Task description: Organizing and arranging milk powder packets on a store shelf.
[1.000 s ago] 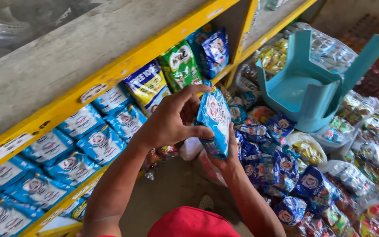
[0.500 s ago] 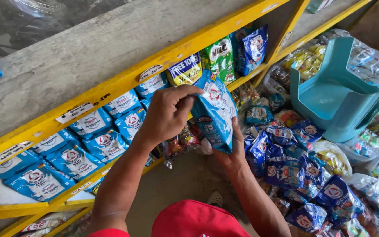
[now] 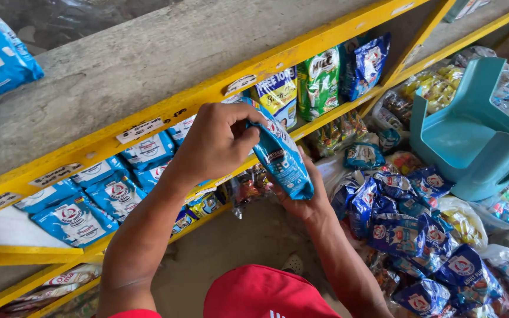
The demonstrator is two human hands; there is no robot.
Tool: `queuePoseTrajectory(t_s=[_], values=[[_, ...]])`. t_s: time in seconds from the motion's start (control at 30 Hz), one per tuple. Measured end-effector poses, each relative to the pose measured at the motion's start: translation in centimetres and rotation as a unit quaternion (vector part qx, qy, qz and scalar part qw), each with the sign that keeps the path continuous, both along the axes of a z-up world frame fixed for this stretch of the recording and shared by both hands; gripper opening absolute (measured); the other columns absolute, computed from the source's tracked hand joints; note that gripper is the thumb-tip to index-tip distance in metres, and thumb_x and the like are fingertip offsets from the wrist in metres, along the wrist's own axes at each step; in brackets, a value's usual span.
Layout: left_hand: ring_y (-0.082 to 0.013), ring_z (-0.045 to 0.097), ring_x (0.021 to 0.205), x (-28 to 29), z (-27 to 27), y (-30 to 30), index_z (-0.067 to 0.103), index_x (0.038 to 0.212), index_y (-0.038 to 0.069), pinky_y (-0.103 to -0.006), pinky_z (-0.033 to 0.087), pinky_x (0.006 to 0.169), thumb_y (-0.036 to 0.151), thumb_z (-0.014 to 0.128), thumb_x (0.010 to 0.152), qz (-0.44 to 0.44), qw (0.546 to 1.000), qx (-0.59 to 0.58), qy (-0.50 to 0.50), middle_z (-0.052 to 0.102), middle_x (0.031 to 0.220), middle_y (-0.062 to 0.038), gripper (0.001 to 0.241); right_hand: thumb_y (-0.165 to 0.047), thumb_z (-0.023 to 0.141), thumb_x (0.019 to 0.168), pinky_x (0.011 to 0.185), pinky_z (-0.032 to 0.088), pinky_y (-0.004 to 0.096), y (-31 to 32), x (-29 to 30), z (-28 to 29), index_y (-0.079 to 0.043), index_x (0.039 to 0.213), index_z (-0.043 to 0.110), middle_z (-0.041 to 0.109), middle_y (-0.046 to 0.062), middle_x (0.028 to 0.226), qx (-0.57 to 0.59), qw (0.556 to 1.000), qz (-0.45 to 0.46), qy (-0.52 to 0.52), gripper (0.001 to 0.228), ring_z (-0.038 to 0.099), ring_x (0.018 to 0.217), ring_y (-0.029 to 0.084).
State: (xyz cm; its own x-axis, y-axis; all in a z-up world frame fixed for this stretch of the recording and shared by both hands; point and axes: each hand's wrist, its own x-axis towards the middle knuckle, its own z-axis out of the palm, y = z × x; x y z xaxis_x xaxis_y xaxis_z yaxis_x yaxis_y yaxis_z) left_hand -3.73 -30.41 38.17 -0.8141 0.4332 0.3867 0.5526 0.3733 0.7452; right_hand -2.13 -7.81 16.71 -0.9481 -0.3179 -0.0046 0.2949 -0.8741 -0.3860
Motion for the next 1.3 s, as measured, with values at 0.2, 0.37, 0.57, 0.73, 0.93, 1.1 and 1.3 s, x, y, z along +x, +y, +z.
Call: queuePoseTrajectory(t_s=[0.2, 0.37, 0.57, 0.73, 0.93, 1.1, 1.3], values=[[-0.011, 0.061, 0.05, 0.5, -0.3, -1.9, 0.074, 0.092, -0.001, -0.0288, 0.044, 0.048, 0.004, 0.066, 0.087, 0.071, 0.993, 0.06, 0.076, 0.071, 0.068, -0.011, 0.011, -0.059, 0.046, 0.092, 0.062, 0.06, 0.034, -5.2, 4.4, 6.7, -0.007, 0.133, 0.055, 0.072, 0.016, 0.115, 0.089, 0.995, 0.048, -0.027, 0.067, 0.075, 0.092, 0.026], [-0.0168, 0.07, 0.057, 1.1, -0.3, -4.2, 0.074, 0.094, -0.001, -0.0313, 0.052, 0.056, 0.004, 0.067, 0.088, 0.105, 0.988, 0.038, 0.109, 0.072, 0.07, -0.015, 0.011, -0.029, 0.055, 0.106, 0.065, 0.058, 0.033, -6.2, 3.7, 0.0, -0.006, 0.127, 0.054, 0.07, 0.011, 0.109, 0.156, 0.988, 0.006, -0.018, 0.031, 0.073, 0.091, 0.022], [-0.0191, 0.073, 0.06, 2.3, -0.2, -6.6, 0.074, 0.098, -0.001, -0.0326, 0.054, 0.057, 0.003, 0.066, 0.088, 0.1, 0.986, 0.04, 0.125, 0.072, 0.073, -0.016, 0.013, -0.01, 0.058, 0.103, 0.053, 0.053, 0.03, -8.3, 2.9, -1.6, -0.006, 0.105, 0.059, 0.069, 0.009, 0.089, 0.197, 0.98, -0.031, 0.004, 0.004, 0.07, 0.073, 0.02], [-0.0221, 0.07, 0.052, 3.6, 0.6, -7.9, 0.076, 0.098, 0.002, -0.035, 0.051, 0.053, 0.004, 0.066, 0.089, 0.131, 0.987, 0.004, 0.088, 0.069, 0.066, -0.018, 0.013, -0.005, 0.057, 0.096, 0.049, 0.05, 0.03, -9.9, 3.0, -0.5, -0.009, 0.086, 0.056, 0.07, 0.013, 0.076, 0.216, 0.973, -0.074, -0.016, 0.011, 0.066, 0.058, 0.02], [-0.0232, 0.069, 0.054, 4.8, 0.4, -8.9, 0.075, 0.096, 0.002, -0.0355, 0.051, 0.053, 0.004, 0.066, 0.09, 0.136, 0.982, 0.002, 0.128, 0.068, 0.066, -0.016, 0.011, -0.002, 0.06, 0.095, 0.048, 0.046, 0.028, -11.2, 3.9, -2.4, -0.009, 0.084, 0.056, 0.071, 0.012, 0.079, 0.304, 0.947, -0.091, 0.044, 0.013, 0.064, 0.057, 0.016], [-0.028, 0.063, 0.053, 5.6, -0.9, -9.7, 0.076, 0.094, 0.005, -0.0433, 0.048, 0.065, 0.003, 0.066, 0.089, 0.08, 0.976, -0.053, 0.193, 0.064, 0.058, -0.014, 0.012, -0.001, 0.049, 0.091, 0.053, 0.045, 0.023, -11.1, 5.0, 0.0, -0.003, 0.092, 0.067, 0.078, 0.007, 0.087, 0.473, 0.864, -0.101, 0.141, 0.018, 0.07, 0.063, 0.012], [-0.0291, 0.071, 0.071, 8.0, 3.6, -12.5, 0.074, 0.103, 0.008, -0.0385, 0.053, 0.066, 0.002, 0.065, 0.09, -0.023, 0.988, -0.054, 0.144, 0.073, 0.082, -0.012, 0.017, -0.024, 0.065, 0.102, 0.075, 0.057, 0.03, -9.5, 2.9, -6.5, 0.002, 0.12, 0.067, 0.075, 0.01, 0.103, 0.478, 0.864, -0.014, 0.156, 0.032, 0.071, 0.088, 0.015]])
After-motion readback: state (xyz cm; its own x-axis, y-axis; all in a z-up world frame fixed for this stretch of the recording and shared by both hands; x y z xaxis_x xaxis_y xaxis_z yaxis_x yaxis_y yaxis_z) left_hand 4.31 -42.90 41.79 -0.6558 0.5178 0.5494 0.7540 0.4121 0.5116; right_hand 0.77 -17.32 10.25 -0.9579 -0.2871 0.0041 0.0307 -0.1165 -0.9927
